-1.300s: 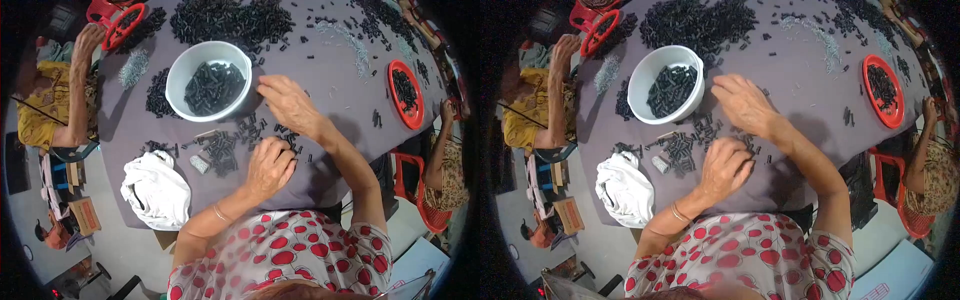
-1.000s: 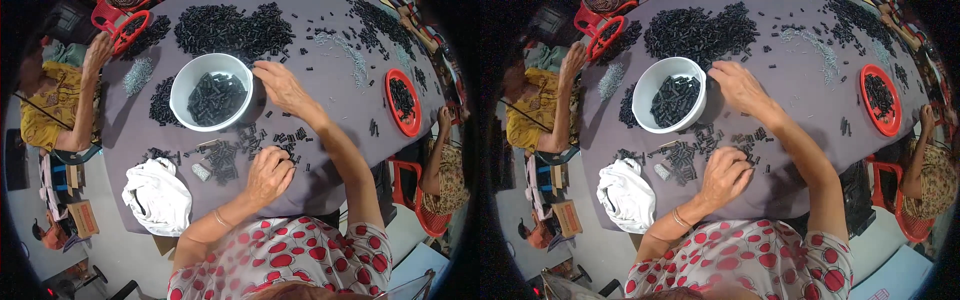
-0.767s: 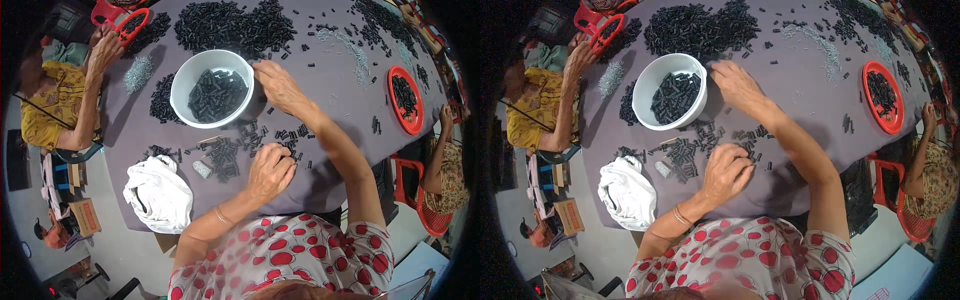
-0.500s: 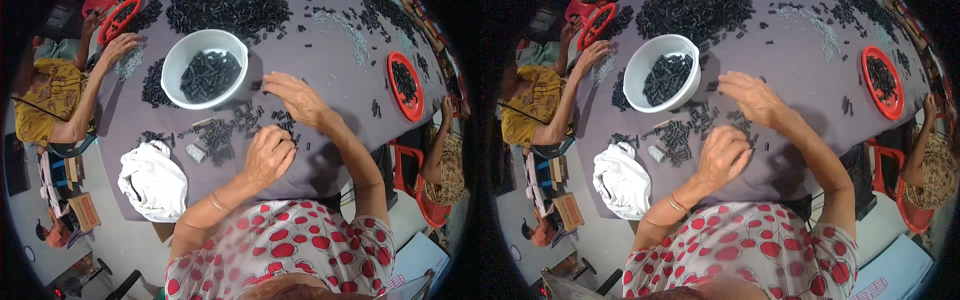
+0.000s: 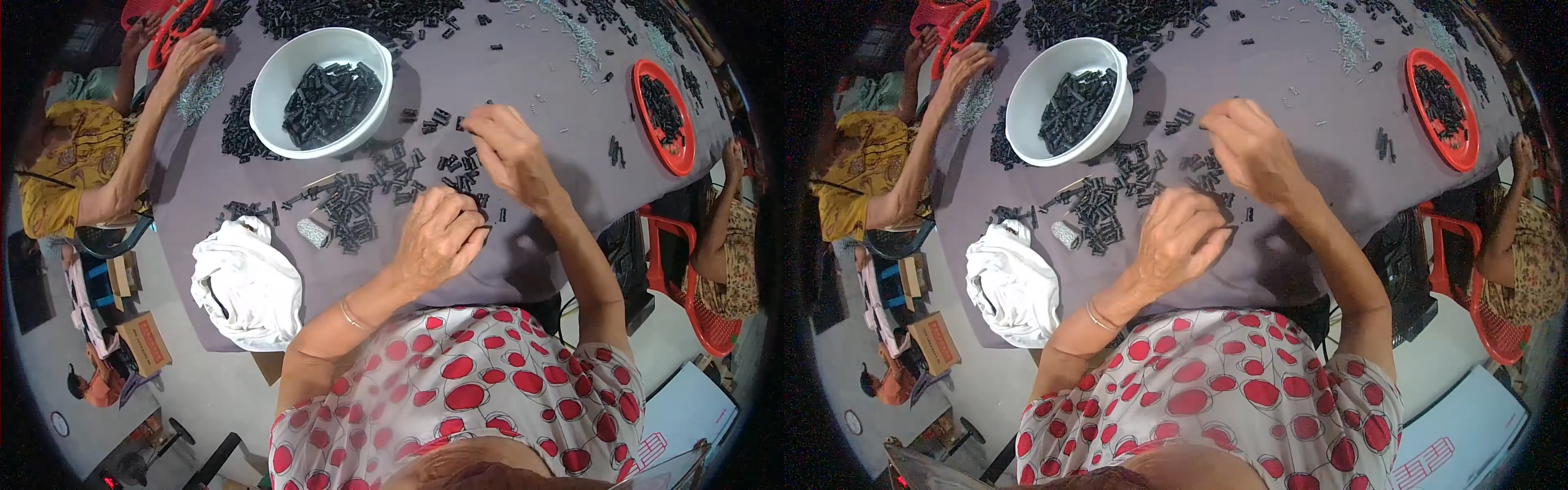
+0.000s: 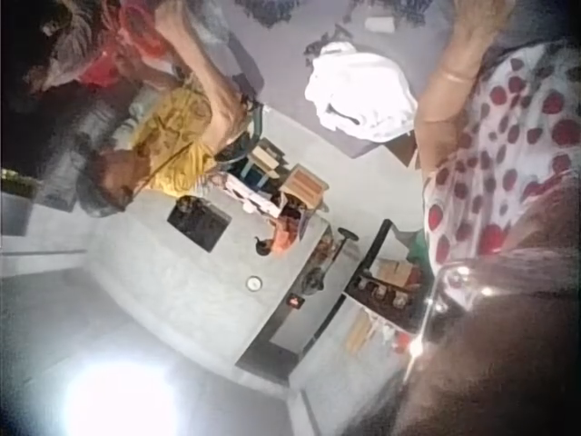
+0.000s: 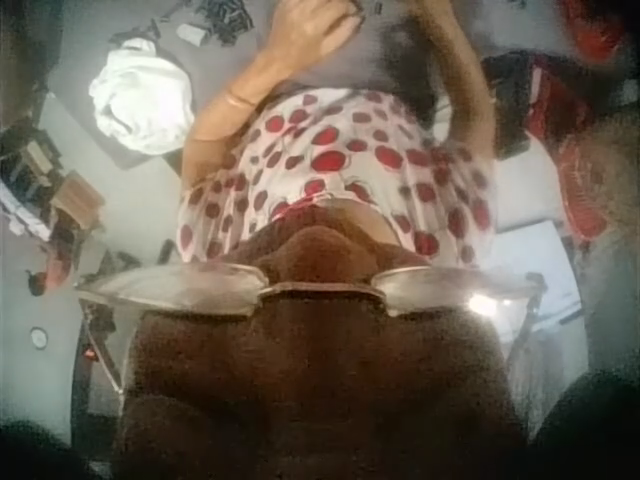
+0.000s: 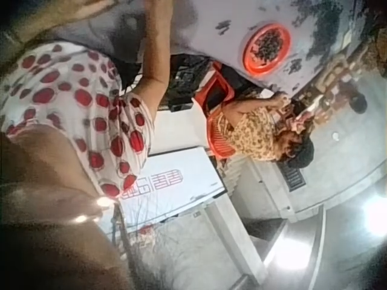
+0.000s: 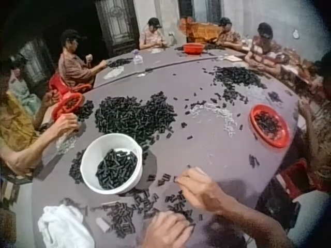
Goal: Assemble small plastic components by hand at a workstation.
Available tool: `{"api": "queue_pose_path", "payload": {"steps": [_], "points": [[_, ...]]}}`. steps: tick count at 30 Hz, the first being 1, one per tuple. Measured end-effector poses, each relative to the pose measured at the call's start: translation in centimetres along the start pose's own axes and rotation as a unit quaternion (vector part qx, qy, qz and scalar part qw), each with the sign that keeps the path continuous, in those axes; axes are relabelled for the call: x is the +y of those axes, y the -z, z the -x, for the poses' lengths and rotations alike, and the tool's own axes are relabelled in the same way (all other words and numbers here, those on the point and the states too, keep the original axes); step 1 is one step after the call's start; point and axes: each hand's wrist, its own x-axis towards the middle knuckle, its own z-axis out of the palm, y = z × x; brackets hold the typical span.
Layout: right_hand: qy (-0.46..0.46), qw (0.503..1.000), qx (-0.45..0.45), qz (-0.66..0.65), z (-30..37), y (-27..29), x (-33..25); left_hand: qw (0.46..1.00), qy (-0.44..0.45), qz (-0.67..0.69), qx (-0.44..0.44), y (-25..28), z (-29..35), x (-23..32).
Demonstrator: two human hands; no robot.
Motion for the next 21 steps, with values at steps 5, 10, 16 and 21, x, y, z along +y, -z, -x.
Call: {"api": "queue_pose_path", "payload": {"steps": [5,10,16,21], "points": [[0.072,0.995,-0.047,0.048,-1.5,-2.2,-1.1,1.0,-0.002,0.005,-0.003,-0.2,0.5,-0.2],[0.107,0.986,-0.125,0.031,0.1,-1.8,-1.3,1.0,0.002,0.01,-0.017,0.0,0.5,0.3],[0.103,0.985,-0.133,-0.045,2.3,0.8,-1.5,0.995,-0.022,0.047,-0.084,0.1,0.6,0.4],[-0.05,0.998,-0.031,-0.034,3.0,2.6,-1.5,0.999,-0.016,0.03,-0.041,-0.3,0.4,-0.1]]}}
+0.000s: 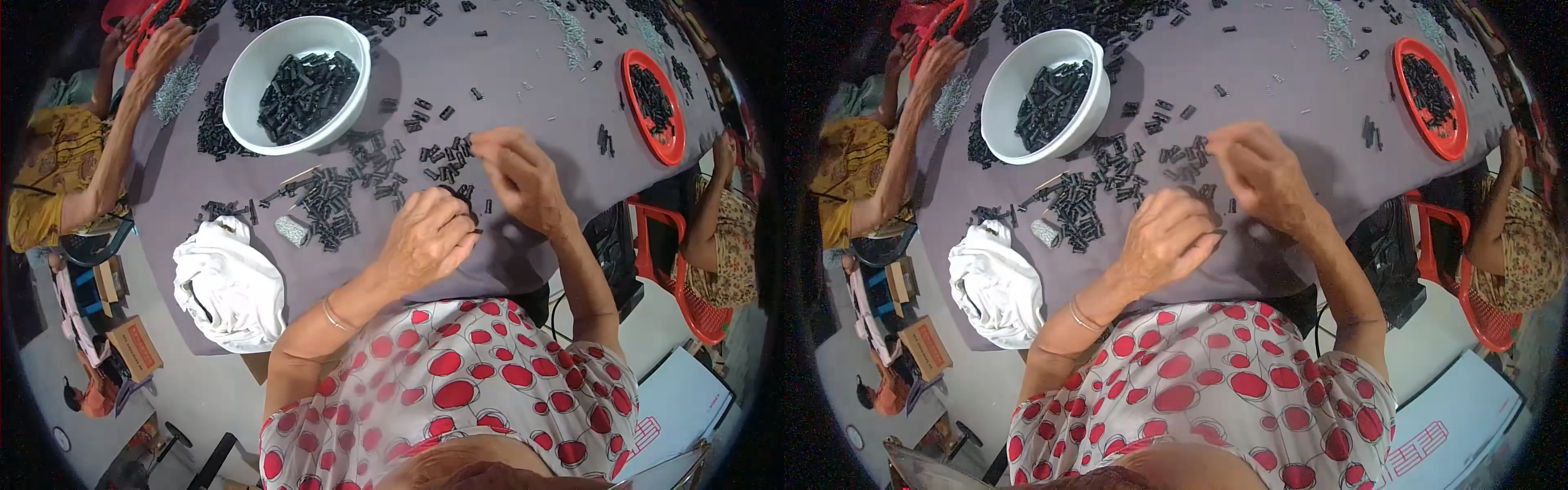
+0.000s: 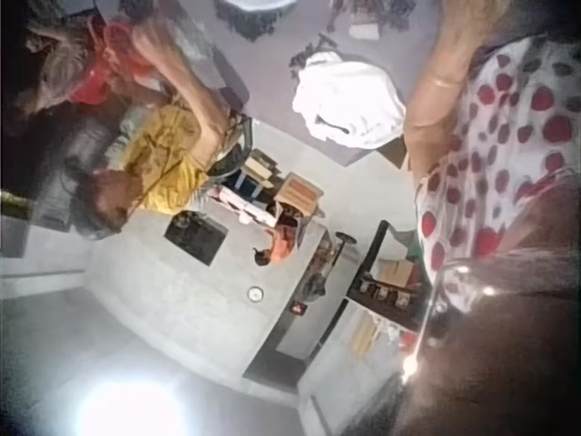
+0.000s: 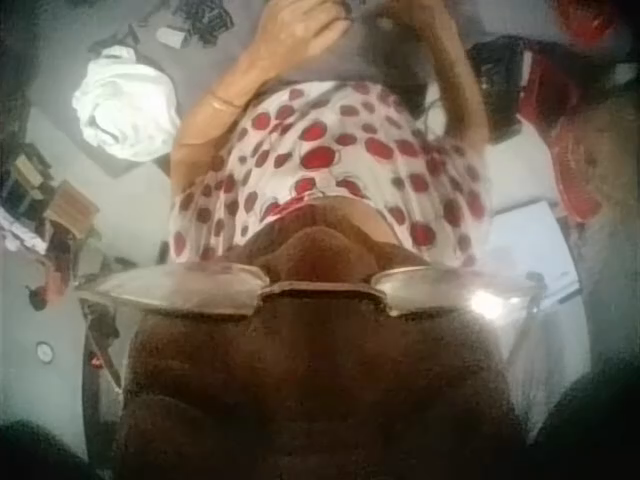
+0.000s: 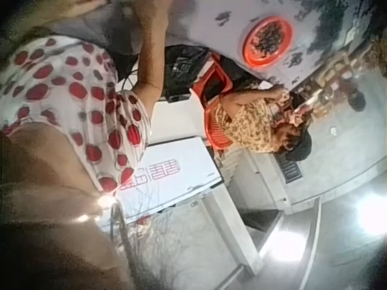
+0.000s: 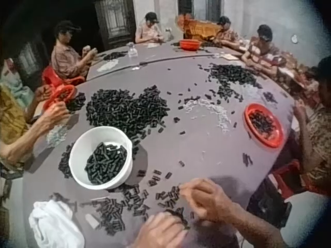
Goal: Assemble small plastic components by hand at a workstation.
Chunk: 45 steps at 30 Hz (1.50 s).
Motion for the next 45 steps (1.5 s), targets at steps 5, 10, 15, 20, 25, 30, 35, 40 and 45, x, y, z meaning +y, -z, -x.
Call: {"api": "queue_pose_path", "payload": {"steps": [5,10,15,20,25,30,35,40,45], "points": [[0.01,0.998,0.022,0.062,-0.3,0.3,0.6,1.0,-0.007,-0.001,-0.006,0.4,-0.3,0.3],[0.029,0.996,0.051,0.071,-2.8,-0.1,2.4,1.0,0.004,0.005,-0.006,0.5,-0.3,0.4],[0.028,0.993,-0.056,0.098,-5.0,-1.7,3.4,0.997,0.027,0.045,0.055,0.5,-0.5,0.0],[0.048,0.99,-0.057,0.12,-4.4,-1.8,3.4,0.979,0.126,0.125,0.097,0.9,-0.6,0.5],[0.015,1.0,0.014,-0.002,-2.5,-1.2,0.7,0.946,0.235,0.203,0.096,1.3,-0.2,0.4],[0.028,0.998,0.041,-0.028,-1.1,-0.6,-2.3,0.839,0.313,0.42,0.148,1.2,-0.4,-0.1],[0.074,0.993,0.078,0.044,0.0,-1.5,-3.3,0.794,0.321,0.49,0.159,1.0,-0.4,0.0],[0.112,0.987,0.093,0.068,0.7,-1.7,-3.5,0.776,0.341,0.512,0.136,1.6,-0.5,0.0],[0.081,0.992,0.096,0.023,1.4,-2.0,-4.1,0.755,0.327,0.558,0.113,1.4,-0.2,-0.7]]}}
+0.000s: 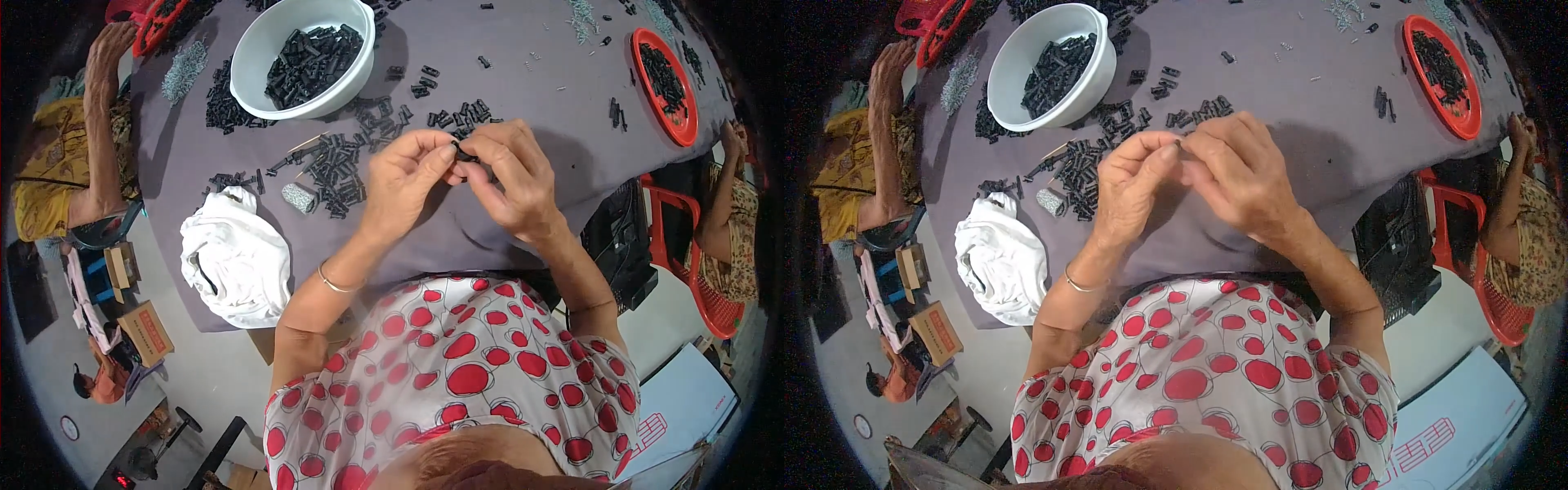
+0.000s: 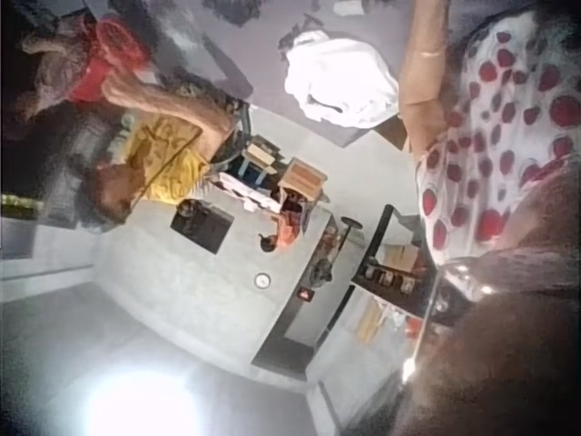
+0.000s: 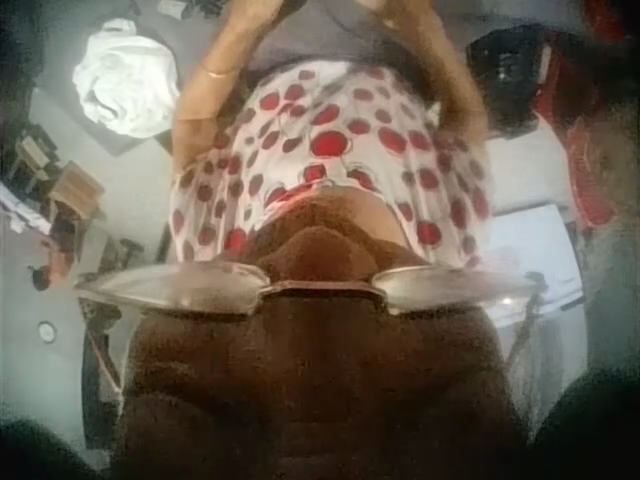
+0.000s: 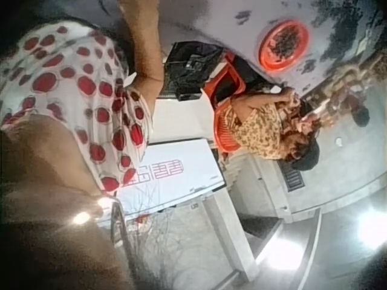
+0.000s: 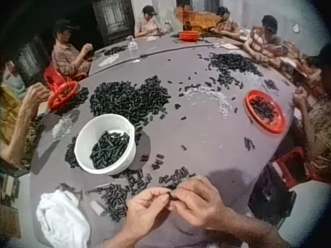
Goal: Assemble small plastic components by hand at a workstation.
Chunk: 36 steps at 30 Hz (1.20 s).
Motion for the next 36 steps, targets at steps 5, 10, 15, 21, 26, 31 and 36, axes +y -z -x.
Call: {"api": "queue_pose_path", "payload": {"steps": [5,10,15,21,26,31,36], "points": [[-0.158,0.974,-0.064,-0.147,-0.9,1.9,-0.8,0.981,0.106,0.126,-0.099,0.7,-0.5,0.7],[-0.139,0.954,-0.114,-0.24,-0.6,2.2,0.3,0.971,0.155,0.126,-0.13,0.5,-0.4,1.1],[-0.139,0.947,-0.134,-0.256,-0.6,2.2,0.7,0.972,0.166,0.068,-0.151,1.1,-0.6,0.7],[-0.165,0.952,-0.104,-0.237,-0.3,2.5,0.9,0.965,0.195,0.115,-0.134,0.4,-0.7,1.0],[-0.114,0.97,-0.086,-0.196,-0.1,2.6,0.9,0.974,0.183,0.042,-0.126,0.5,-0.3,1.1],[-0.134,0.967,-0.058,-0.208,0.1,2.1,0.3,0.977,0.175,-0.001,-0.121,0.5,0.2,1.3],[-0.117,0.971,-0.09,-0.19,0.2,3.6,1.2,0.978,0.17,-0.015,-0.116,0.5,0.1,1.3]]}}
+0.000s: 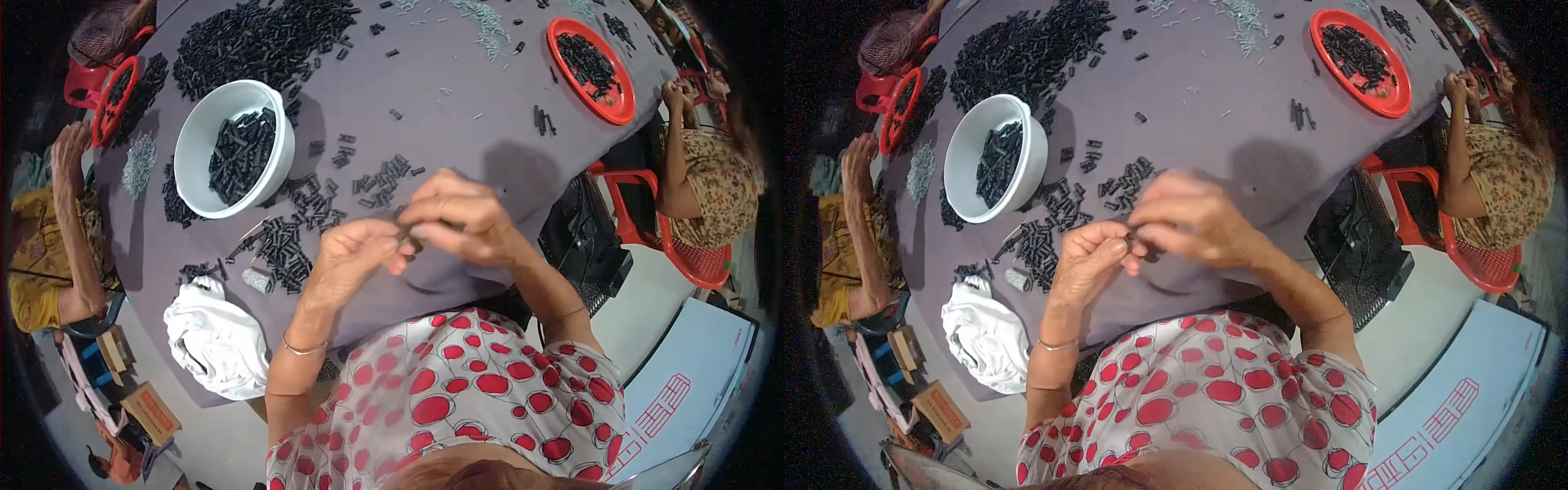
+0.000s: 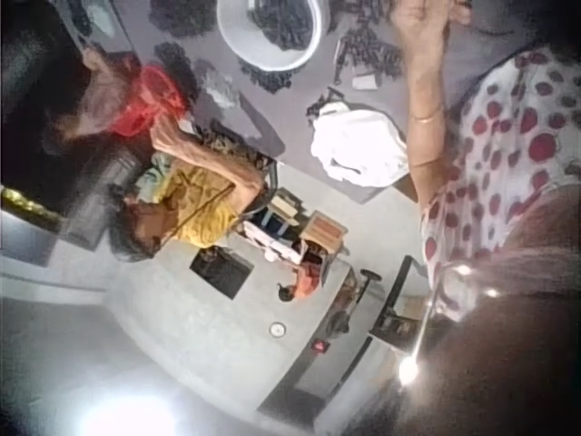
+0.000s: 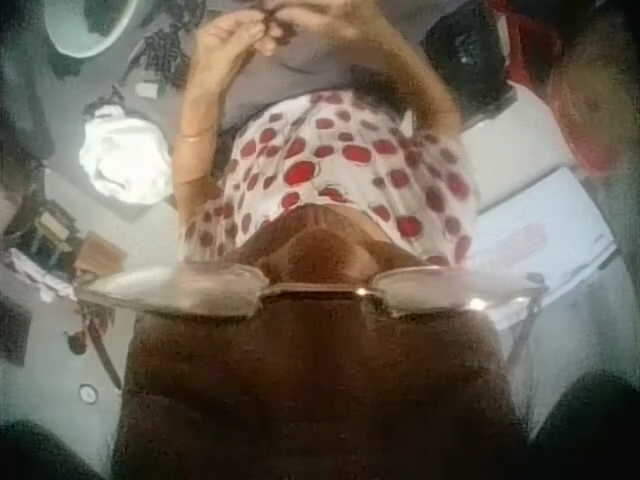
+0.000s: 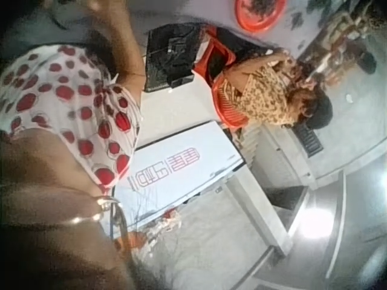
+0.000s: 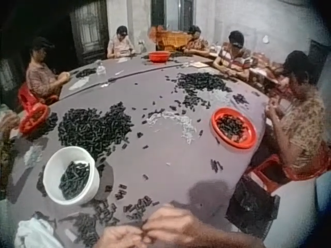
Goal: Assemble small plastic components by hand at a workstation.
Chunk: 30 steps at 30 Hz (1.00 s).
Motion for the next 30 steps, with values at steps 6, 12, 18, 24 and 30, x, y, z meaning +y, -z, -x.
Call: {"api": "queue_pose_path", "payload": {"steps": [6,12,18,24,30], "points": [[-0.137,0.96,0.186,0.159,-0.5,6.9,6.1,1.0,-0.005,0.02,0.021,-0.1,-0.3,-0.2],[-0.176,0.947,0.112,0.246,-1.3,8.4,8.9,0.999,-0.011,0.005,0.03,-0.1,-0.4,-0.2],[-0.136,0.943,0.102,0.285,-1.1,7.6,9.2,0.999,-0.014,0.006,0.042,0.0,0.0,-0.4],[-0.082,0.962,0.085,0.245,-1.2,5.5,6.0,0.996,-0.025,-0.043,0.079,-0.9,-0.7,0.2],[-0.05,0.993,-0.016,0.107,-1.4,1.5,-1.9,0.994,-0.082,-0.035,0.063,-0.8,-0.6,-0.2]]}}
